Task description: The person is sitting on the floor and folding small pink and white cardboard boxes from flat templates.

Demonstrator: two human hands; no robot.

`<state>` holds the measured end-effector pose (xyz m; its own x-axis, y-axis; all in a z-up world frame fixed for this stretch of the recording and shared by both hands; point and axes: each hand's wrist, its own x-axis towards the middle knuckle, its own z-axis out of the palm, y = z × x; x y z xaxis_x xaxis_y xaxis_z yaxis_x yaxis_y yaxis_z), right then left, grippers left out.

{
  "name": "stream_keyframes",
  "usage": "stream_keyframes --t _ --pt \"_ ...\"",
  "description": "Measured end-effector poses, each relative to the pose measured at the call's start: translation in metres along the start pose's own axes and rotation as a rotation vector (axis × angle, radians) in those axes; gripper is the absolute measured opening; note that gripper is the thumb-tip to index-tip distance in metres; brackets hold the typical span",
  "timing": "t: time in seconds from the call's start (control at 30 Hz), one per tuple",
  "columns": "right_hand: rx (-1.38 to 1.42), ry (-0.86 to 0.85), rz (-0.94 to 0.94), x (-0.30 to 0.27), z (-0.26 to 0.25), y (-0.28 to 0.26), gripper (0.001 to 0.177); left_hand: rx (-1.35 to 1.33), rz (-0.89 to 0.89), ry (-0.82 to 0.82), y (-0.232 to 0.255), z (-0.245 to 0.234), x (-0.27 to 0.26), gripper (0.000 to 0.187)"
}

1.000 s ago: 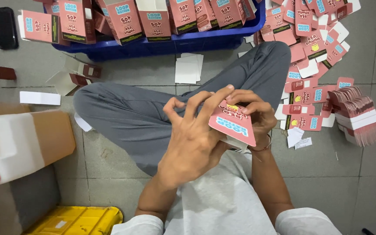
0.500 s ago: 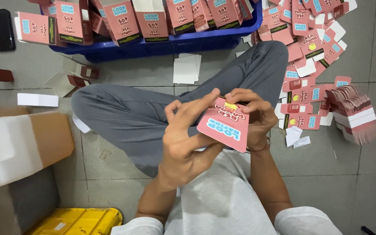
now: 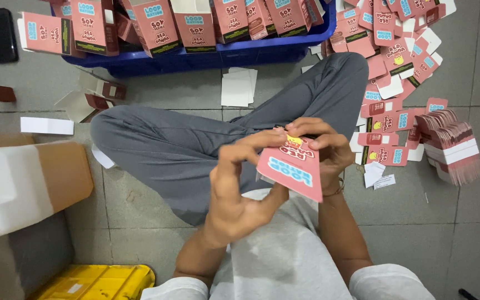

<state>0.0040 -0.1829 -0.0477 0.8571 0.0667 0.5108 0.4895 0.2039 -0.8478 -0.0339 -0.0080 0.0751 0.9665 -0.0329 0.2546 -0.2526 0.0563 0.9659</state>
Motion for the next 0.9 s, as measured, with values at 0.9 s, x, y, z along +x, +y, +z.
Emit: stream_keyframes --t 0.9 --pt "-0.125 0.049 0.347 -0.012 -0.003 0.012 0.081 0.040 -0.112 -0.125 -0.028 -0.024 0.022 0.089"
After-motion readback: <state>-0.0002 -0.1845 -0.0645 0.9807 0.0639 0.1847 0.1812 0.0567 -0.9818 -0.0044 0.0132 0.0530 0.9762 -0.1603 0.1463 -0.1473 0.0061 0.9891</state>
